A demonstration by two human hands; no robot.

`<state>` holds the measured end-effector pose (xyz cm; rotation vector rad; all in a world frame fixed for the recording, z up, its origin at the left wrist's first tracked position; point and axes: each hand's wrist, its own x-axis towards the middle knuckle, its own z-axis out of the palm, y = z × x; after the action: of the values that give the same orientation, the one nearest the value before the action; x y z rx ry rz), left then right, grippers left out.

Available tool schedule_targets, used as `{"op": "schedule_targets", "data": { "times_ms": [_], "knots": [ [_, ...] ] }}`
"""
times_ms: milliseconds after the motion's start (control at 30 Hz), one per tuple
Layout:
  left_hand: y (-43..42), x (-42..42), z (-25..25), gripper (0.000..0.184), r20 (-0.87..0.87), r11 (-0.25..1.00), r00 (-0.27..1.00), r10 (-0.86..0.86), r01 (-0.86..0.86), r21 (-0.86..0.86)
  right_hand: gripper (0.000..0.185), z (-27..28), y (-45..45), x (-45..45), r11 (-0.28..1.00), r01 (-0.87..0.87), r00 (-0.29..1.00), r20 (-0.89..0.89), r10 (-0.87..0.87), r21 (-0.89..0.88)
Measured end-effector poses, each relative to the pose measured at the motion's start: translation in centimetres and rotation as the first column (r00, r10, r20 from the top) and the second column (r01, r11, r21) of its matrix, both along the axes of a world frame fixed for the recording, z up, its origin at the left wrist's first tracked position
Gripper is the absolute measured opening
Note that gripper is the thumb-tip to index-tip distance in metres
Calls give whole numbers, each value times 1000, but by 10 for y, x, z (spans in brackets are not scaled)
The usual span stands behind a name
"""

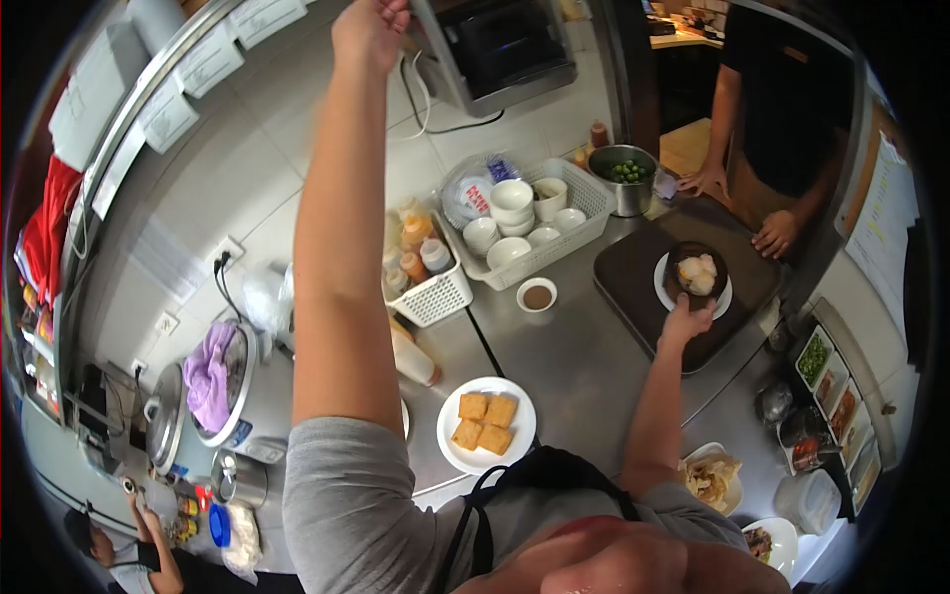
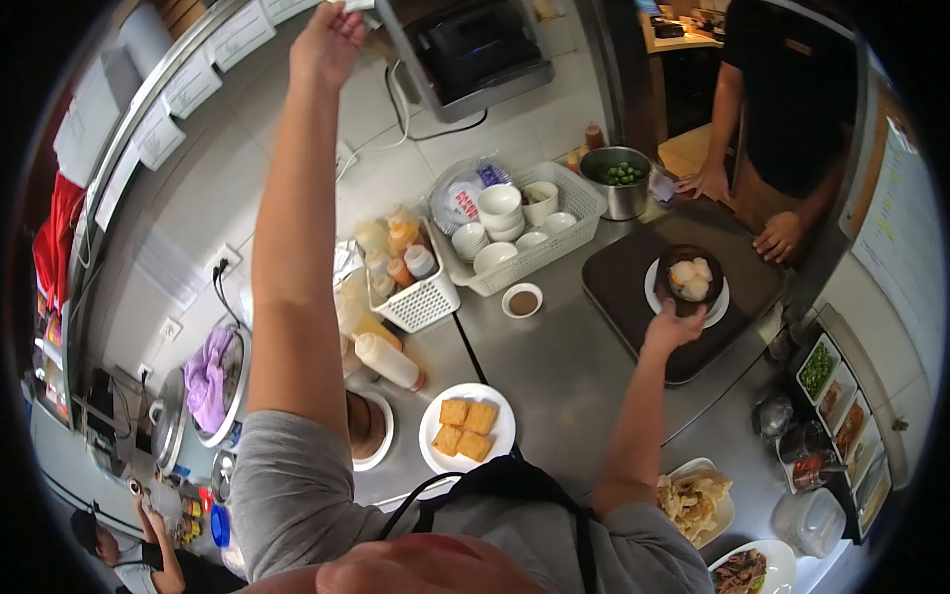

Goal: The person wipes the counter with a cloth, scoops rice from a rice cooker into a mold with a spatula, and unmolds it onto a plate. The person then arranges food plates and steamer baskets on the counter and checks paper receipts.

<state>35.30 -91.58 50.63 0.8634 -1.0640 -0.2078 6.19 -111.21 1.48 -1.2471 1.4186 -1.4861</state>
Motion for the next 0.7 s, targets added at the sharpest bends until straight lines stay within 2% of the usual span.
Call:
{"op": "schedule_targets", "data": {
  "times_ms": [33, 100, 133, 167, 200, 233, 267, 333, 400, 467, 500, 567, 633, 700],
  "knots": [
    [3, -4, -21, 27, 42, 963, 962, 269, -268, -29, 62, -13, 10, 8, 957, -24, 997, -77, 2, -289],
    [21, -23, -83, 14, 152, 785, 784, 601, -615, 68, 54, 39, 73, 15, 936, -320, 918, 199, 344, -143],
    [27, -40, -115, 11, 180, 727, 734, 654, -677, 119, 49, 29, 85, 25, 889, -407, 884, 154, 441, -212],
    [28, -19, -156, 11, 357, 587, 574, 737, -805, 83, 49, 19, 97, 31, 851, -492, 855, 83, 512, -183],
    [34, -20, -192, 10, 437, 509, 469, 768, -861, 29, 48, 7, 106, 33, 810, -566, 818, 20, 575, -153],
    [45, -21, -222, 10, 404, 497, 467, 787, -867, 35, 48, -6, 114, 36, 770, -627, 778, -37, 628, -122],
    [58, -14, -244, 12, 374, 493, 468, 800, -869, 33, 44, -33, 117, 41, 762, -607, 794, -194, 576, -226],
    [89, 20, -281, 19, 328, 423, 441, 835, -897, 127, 41, -54, 130, 31, 701, -698, 707, -301, 640, -150],
    [129, 42, -290, 22, 128, 411, 480, 868, -839, 356, 38, -57, 137, 31, 645, -758, 612, -451, 650, -97],
    [167, 103, -320, 21, 270, 120, 158, 950, -981, 152, 35, -47, 145, 29, 598, -799, 496, -627, 601, -59],
    [186, 111, -319, 21, 328, -15, 9, 945, -997, 72, 34, -46, 144, 30, 597, -801, 487, -627, 608, -43],
    [220, 119, -307, 24, 351, -76, 13, 936, -968, 239, 34, -45, 144, 33, 601, -799, 479, -618, 624, -13],
    [244, 124, -290, 25, 310, -66, 42, 950, -942, 328, 33, -43, 147, 34, 607, -794, 472, -674, 568, -45],
    [263, 155, -288, 22, 311, -36, 0, 950, -993, 110, 32, -42, 150, 35, 599, -799, 444, -714, 541, -43]
  ]
}}
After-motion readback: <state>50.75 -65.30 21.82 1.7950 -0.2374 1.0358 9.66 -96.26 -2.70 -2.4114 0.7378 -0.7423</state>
